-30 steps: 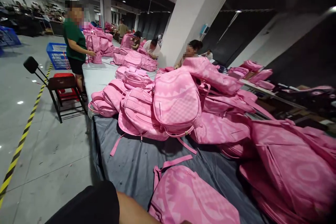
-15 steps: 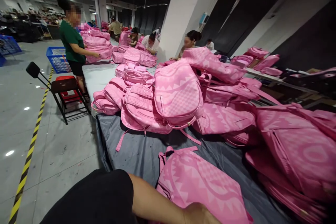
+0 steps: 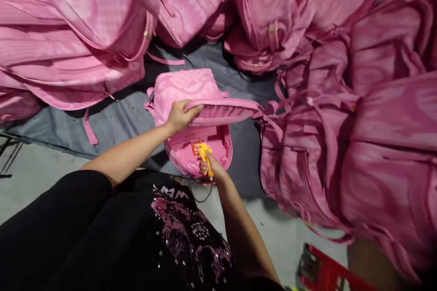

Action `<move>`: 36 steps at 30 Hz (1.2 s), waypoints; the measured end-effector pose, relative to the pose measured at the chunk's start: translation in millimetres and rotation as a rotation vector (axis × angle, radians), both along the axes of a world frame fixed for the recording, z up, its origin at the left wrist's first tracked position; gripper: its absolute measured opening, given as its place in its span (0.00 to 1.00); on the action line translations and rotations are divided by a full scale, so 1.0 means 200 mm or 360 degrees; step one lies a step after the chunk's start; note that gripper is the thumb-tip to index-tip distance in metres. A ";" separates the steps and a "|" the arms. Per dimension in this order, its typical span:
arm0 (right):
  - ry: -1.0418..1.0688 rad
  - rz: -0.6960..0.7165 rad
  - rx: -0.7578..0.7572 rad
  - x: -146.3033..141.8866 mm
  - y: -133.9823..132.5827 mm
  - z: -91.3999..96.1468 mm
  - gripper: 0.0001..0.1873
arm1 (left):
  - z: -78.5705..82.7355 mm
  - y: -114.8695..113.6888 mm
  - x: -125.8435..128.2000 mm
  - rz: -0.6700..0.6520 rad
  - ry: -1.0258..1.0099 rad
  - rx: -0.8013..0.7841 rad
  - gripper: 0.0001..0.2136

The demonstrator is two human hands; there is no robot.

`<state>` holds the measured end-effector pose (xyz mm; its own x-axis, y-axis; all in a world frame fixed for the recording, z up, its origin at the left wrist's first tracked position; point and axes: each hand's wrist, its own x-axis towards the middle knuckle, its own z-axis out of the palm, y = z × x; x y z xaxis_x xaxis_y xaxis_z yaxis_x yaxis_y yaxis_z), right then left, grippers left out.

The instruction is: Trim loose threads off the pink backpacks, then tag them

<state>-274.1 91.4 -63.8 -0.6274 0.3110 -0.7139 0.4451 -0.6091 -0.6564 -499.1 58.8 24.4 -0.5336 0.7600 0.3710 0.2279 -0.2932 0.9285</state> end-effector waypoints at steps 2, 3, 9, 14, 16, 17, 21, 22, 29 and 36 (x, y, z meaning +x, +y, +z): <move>-0.0125 -0.0010 0.0114 0.05 0.07 0.06 0.25 | 0.01 -0.02 0.00 0.0021 0.0084 0.0028 0.26; -0.0224 0.0051 0.0237 0.08 0.11 0.11 0.23 | 0.01 -0.03 0.00 0.0035 0.0116 0.0035 0.26; -0.1119 0.0765 0.1283 0.30 0.34 0.50 0.15 | 0.00 -0.06 0.01 0.0111 0.0250 0.0050 0.25; -0.1058 0.0839 0.1000 0.41 0.30 0.64 0.17 | -0.01 -0.08 0.02 0.0176 0.0254 0.0084 0.27; -0.0932 0.0682 0.0926 0.44 0.29 0.65 0.19 | -0.01 -0.09 0.03 0.0192 0.0250 0.0090 0.27; -0.0823 0.0560 0.0905 0.44 0.29 0.64 0.20 | -0.01 -0.10 0.03 0.0201 0.0245 0.0094 0.27; -0.0525 0.0004 0.1017 0.41 0.27 0.50 0.16 | 0.00 -0.10 0.06 0.0231 0.0232 0.0093 0.27; -0.0546 -0.0027 0.1124 0.38 0.25 0.45 0.15 | 0.00 -0.11 0.07 0.0230 0.0237 0.0081 0.27; -0.1194 0.0559 0.2191 -0.07 0.28 0.30 0.19 | 0.06 -0.11 0.18 0.0138 0.0407 0.0031 0.27; -0.1499 0.1174 0.1430 0.29 0.31 0.45 0.18 | -0.03 -0.12 0.13 0.0603 0.0191 0.0187 0.26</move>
<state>-216.3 154.0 26.5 -0.2653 0.6811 -0.6825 0.9265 0.3760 0.0150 -472.2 34.1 17.5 -0.7154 0.4667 0.5200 0.4445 -0.2701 0.8541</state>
